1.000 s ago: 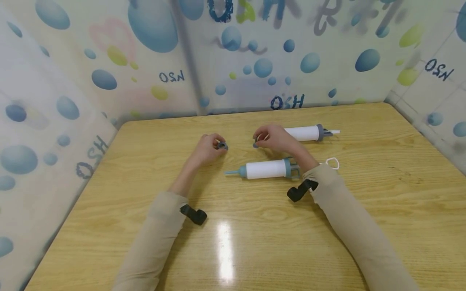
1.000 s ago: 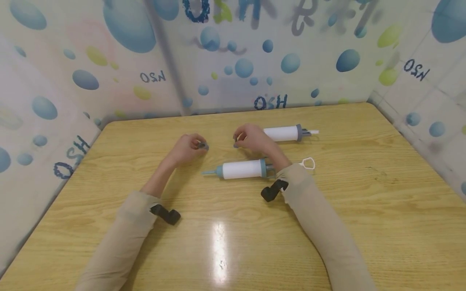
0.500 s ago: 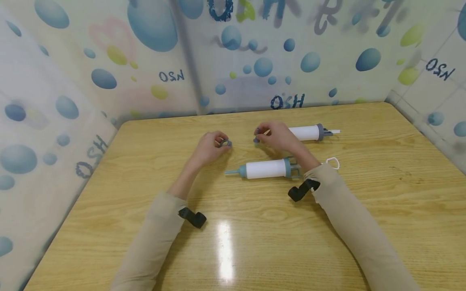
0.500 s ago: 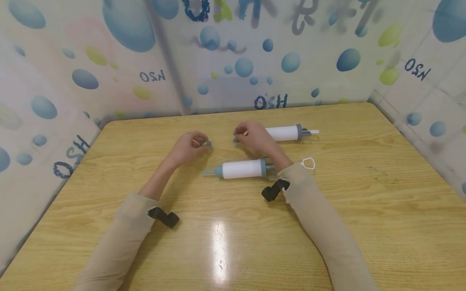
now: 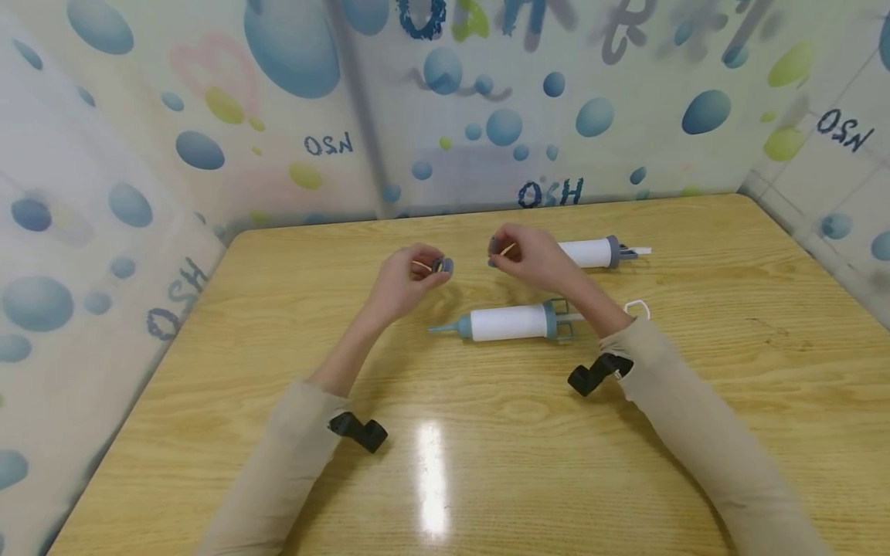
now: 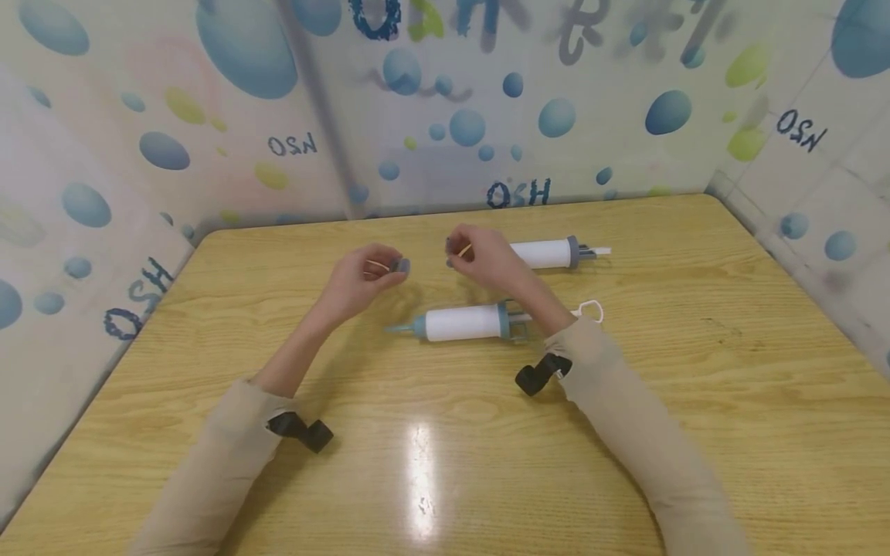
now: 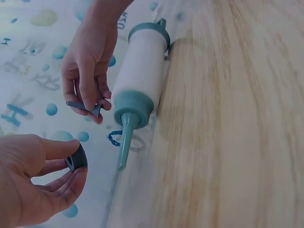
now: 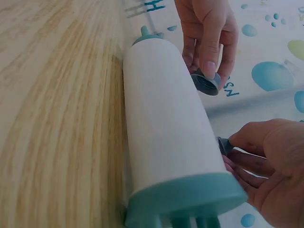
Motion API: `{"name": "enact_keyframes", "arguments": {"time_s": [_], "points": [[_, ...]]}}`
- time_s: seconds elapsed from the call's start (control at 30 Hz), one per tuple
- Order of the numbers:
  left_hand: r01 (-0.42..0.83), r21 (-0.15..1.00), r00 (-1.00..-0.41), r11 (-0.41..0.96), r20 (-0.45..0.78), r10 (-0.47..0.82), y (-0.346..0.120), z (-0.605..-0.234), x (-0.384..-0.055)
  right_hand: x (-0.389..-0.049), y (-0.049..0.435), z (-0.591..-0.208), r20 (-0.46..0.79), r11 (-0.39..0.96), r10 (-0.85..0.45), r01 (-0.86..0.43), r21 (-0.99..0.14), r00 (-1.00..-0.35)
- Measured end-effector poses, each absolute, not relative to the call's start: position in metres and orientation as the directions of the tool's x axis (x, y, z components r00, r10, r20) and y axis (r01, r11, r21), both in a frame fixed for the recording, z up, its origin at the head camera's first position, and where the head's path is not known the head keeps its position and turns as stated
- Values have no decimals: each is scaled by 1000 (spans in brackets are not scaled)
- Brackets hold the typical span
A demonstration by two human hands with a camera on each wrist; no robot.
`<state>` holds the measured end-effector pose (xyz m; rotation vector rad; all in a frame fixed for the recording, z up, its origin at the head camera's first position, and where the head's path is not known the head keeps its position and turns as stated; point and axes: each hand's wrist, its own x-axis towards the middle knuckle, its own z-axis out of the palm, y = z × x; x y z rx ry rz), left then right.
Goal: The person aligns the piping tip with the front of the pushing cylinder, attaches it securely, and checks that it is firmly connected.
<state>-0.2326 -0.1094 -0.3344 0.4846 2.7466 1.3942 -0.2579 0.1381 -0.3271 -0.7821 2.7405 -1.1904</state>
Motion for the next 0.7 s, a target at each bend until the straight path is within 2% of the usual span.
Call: {"name": "enact_keyframes", "arguments": {"time_s": [0.43, 0.7], "points": [[355, 820, -919, 448, 218, 329, -98, -323, -215, -234, 147, -317, 275, 568, -517, -565, -598, -811], [406, 827, -893, 390, 270, 359, -93, -319, -207, -226, 154, -314, 283, 551, -528, -577, -603, -801]]}}
